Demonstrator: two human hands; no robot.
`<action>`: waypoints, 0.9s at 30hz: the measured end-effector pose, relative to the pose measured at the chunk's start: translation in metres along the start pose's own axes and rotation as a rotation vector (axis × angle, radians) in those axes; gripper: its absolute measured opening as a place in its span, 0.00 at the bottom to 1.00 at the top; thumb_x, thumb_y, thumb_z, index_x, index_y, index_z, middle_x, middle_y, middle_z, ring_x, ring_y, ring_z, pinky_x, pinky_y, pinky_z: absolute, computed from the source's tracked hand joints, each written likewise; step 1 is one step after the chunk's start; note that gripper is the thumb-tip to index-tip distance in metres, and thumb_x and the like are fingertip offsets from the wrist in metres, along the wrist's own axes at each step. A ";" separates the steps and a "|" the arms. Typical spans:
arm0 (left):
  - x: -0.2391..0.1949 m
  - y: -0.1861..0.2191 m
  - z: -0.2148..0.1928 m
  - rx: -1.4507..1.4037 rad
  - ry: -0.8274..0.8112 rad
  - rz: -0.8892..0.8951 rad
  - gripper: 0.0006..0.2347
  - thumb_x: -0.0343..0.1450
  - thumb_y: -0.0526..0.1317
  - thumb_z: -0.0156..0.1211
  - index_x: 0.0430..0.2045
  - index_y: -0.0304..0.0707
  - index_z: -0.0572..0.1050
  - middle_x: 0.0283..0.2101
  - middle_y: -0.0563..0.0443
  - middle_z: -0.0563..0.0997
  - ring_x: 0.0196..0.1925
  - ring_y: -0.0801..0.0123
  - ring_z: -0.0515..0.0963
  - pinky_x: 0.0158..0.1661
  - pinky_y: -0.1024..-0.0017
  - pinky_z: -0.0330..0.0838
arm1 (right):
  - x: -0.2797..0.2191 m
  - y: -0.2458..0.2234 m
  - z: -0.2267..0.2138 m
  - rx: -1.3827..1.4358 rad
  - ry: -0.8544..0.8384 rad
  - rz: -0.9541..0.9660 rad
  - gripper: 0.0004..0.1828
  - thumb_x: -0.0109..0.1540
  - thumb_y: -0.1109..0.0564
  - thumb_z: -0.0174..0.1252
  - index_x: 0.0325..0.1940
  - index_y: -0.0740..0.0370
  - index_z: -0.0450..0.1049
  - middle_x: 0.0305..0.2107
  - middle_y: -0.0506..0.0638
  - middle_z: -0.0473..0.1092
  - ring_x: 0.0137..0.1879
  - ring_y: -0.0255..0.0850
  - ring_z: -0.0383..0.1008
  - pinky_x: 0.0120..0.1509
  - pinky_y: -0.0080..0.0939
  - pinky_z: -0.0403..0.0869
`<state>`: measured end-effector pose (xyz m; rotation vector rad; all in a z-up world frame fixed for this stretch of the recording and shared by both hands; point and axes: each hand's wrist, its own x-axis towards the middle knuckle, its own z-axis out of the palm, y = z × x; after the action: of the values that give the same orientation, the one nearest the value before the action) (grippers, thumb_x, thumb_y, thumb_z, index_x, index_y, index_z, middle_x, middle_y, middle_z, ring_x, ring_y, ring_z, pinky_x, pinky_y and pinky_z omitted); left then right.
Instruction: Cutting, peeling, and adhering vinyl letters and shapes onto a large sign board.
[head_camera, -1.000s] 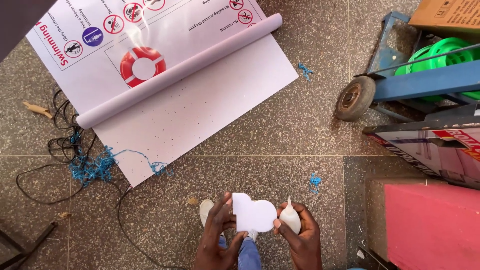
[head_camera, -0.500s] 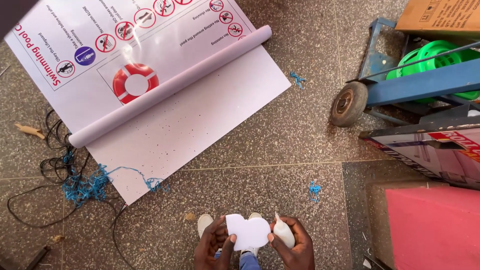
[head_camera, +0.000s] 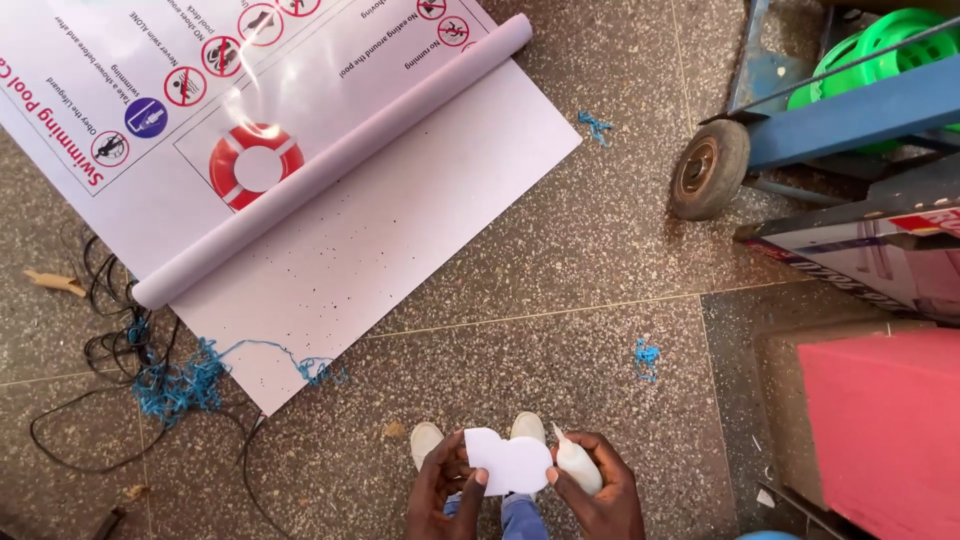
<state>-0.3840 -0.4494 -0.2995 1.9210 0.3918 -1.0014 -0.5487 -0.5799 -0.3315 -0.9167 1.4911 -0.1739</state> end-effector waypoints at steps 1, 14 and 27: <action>0.001 0.000 -0.002 0.000 -0.017 -0.004 0.26 0.68 0.40 0.78 0.65 0.47 0.87 0.52 0.53 0.91 0.51 0.65 0.91 0.50 0.64 0.84 | 0.000 -0.001 0.002 0.007 -0.004 -0.001 0.23 0.57 0.61 0.80 0.56 0.63 0.87 0.45 0.58 0.88 0.48 0.54 0.87 0.49 0.56 0.84; 0.001 -0.009 0.000 -0.105 0.087 -0.024 0.25 0.66 0.37 0.79 0.61 0.37 0.88 0.41 0.34 0.98 0.39 0.53 0.97 0.32 0.57 0.91 | 0.002 -0.004 0.006 0.045 -0.101 -0.046 0.25 0.56 0.58 0.79 0.57 0.62 0.85 0.44 0.59 0.88 0.44 0.52 0.87 0.45 0.54 0.85; 0.037 -0.072 -0.025 -0.231 -0.140 0.171 0.15 0.70 0.38 0.75 0.46 0.25 0.90 0.37 0.30 0.98 0.24 0.51 0.91 0.27 0.61 0.88 | 0.001 0.004 0.004 0.110 -0.080 -0.083 0.23 0.57 0.58 0.78 0.55 0.65 0.85 0.43 0.58 0.88 0.41 0.53 0.84 0.42 0.57 0.82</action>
<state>-0.3934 -0.3944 -0.3629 1.6381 0.2462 -0.9287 -0.5469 -0.5767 -0.3355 -0.8874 1.3568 -0.2744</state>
